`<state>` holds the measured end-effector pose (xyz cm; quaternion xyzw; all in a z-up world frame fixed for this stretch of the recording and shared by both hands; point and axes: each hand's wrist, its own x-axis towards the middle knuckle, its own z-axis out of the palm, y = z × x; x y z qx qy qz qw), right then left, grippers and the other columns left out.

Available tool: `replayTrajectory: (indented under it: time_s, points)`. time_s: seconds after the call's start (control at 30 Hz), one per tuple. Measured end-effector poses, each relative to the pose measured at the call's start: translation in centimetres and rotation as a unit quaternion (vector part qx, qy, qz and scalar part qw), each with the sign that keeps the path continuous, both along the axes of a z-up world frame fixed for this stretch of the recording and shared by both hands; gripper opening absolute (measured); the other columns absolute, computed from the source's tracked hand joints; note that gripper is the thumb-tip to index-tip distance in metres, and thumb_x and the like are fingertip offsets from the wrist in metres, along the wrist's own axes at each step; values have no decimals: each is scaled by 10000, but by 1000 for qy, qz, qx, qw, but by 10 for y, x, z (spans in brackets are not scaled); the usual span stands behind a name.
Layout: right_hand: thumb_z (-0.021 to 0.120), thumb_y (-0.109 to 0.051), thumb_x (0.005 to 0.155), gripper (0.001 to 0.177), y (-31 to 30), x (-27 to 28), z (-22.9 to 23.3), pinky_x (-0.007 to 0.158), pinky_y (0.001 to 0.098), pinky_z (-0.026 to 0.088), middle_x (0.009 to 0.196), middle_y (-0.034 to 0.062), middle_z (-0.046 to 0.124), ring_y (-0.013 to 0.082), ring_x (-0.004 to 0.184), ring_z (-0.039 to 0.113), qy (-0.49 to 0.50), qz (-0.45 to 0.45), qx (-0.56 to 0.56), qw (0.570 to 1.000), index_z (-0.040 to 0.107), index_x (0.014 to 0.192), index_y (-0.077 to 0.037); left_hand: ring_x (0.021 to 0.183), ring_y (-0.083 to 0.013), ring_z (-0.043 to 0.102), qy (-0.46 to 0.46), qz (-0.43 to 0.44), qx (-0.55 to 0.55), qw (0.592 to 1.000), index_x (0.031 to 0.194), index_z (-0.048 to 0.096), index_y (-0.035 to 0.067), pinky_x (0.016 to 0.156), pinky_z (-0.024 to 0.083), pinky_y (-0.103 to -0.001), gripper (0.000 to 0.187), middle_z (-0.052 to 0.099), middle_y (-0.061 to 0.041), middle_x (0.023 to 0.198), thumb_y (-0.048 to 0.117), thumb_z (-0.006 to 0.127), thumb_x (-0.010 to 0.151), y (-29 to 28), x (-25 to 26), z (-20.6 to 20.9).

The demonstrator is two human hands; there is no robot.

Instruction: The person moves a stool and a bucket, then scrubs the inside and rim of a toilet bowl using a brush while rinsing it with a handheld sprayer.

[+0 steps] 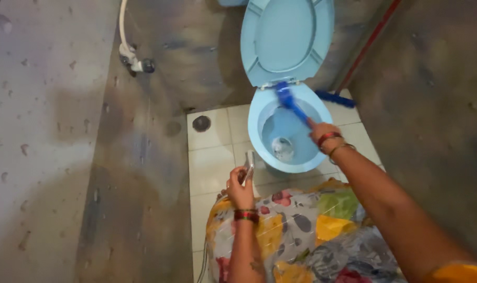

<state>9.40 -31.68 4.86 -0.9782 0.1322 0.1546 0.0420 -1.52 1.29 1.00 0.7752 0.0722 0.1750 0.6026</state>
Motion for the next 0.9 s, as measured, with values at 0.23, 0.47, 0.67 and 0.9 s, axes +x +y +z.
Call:
replayTrajectory:
  time_s: [0.23, 0.47, 0.67, 0.9]
  points:
    - [497, -315, 1008, 607, 61, 6, 21, 873, 516, 555, 1147, 201, 704, 406, 1027, 701, 10, 89, -10, 996, 324, 1567, -477, 895, -227, 742, 8, 24, -41, 999, 1130, 697, 89, 804, 593, -338, 315, 723, -116, 994, 167, 822, 851, 7, 15, 3]
    - [413, -160, 1008, 699, 46, 20, 16, 811, 502, 582, 1075, 210, 729, 393, 941, 732, 26, 142, -61, 988, 233, 1597, -491, 919, -213, 754, -27, 21, -35, 999, 1152, 684, 83, 818, 590, -328, 330, 753, -103, 1020, 83, 780, 837, 16, 13, -9]
    - [380, -30, 973, 802, 33, 14, 9, 792, 505, 589, 1037, 244, 731, 393, 901, 746, 33, 117, -54, 991, 171, 1653, -399, 924, -206, 762, -28, 23, -61, 997, 1135, 687, 84, 810, 605, -324, 327, 743, -103, 1024, 87, 779, 821, 9, 12, -11]
    - [358, -46, 980, 743, 22, -2, 3, 818, 514, 577, 1059, 242, 733, 411, 945, 734, -20, 48, -25, 998, 198, 1637, -355, 891, -219, 757, -7, 20, -51, 998, 1098, 694, 107, 783, 601, -340, 296, 734, -111, 979, 125, 835, 838, -2, 11, 1]
